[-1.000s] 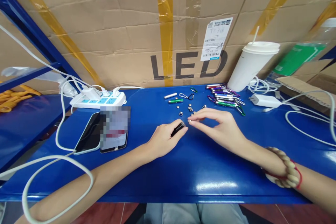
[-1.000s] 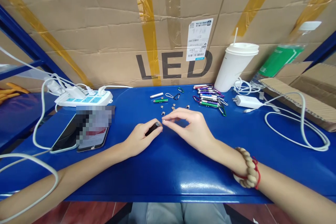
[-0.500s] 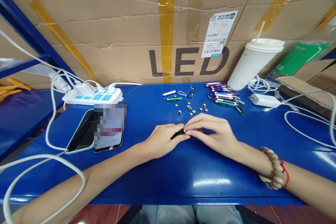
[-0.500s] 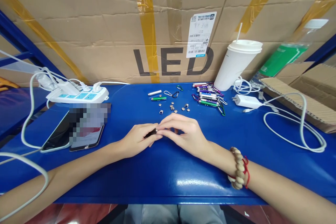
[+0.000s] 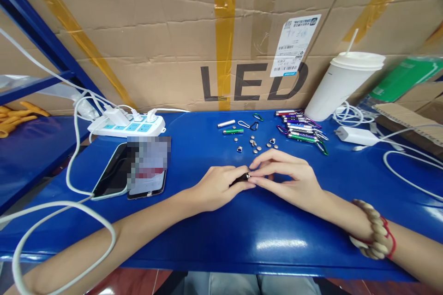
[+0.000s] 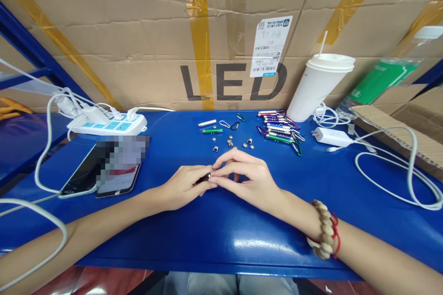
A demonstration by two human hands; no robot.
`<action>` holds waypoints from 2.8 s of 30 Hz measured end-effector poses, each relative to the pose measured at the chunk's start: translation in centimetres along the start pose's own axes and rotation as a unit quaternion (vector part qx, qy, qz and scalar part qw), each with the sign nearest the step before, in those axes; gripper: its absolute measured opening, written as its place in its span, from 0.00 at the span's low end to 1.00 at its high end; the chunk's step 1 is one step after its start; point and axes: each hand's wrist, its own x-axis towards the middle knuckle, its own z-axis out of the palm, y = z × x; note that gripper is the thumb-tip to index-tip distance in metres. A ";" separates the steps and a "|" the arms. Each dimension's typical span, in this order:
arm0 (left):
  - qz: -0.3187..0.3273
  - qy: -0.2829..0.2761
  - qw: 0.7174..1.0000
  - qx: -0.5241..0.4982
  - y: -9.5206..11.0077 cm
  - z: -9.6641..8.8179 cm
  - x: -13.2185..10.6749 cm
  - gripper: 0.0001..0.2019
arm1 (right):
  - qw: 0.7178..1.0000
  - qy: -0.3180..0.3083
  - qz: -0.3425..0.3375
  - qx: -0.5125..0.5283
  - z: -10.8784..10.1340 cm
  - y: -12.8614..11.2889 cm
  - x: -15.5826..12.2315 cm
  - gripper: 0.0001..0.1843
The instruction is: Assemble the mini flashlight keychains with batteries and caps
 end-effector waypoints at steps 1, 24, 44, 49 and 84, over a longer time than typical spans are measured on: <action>0.004 0.004 1.000 -0.004 0.0 0.0 0.0 0.10 | 1.000 -0.005 -0.002 0.005 0.0 0.0 0.0 0.04; -0.085 0.046 0.991 -0.092 0.1 0.1 0.2 0.09 | 0.900 -0.126 0.147 -0.392 -3.7 4.9 0.9 0.09; -0.081 0.040 0.994 -0.066 0.3 0.2 0.0 0.10 | 0.897 -0.163 0.208 -0.354 -2.4 3.7 0.7 0.09; -0.079 0.036 0.995 -0.059 0.4 0.1 0.0 0.10 | 0.913 -0.163 0.215 -0.304 -1.7 3.2 0.6 0.11; -0.033 0.014 0.999 0.028 0.3 0.1 0.2 0.09 | 0.999 -0.039 -0.024 -0.006 -0.6 1.4 -0.1 0.06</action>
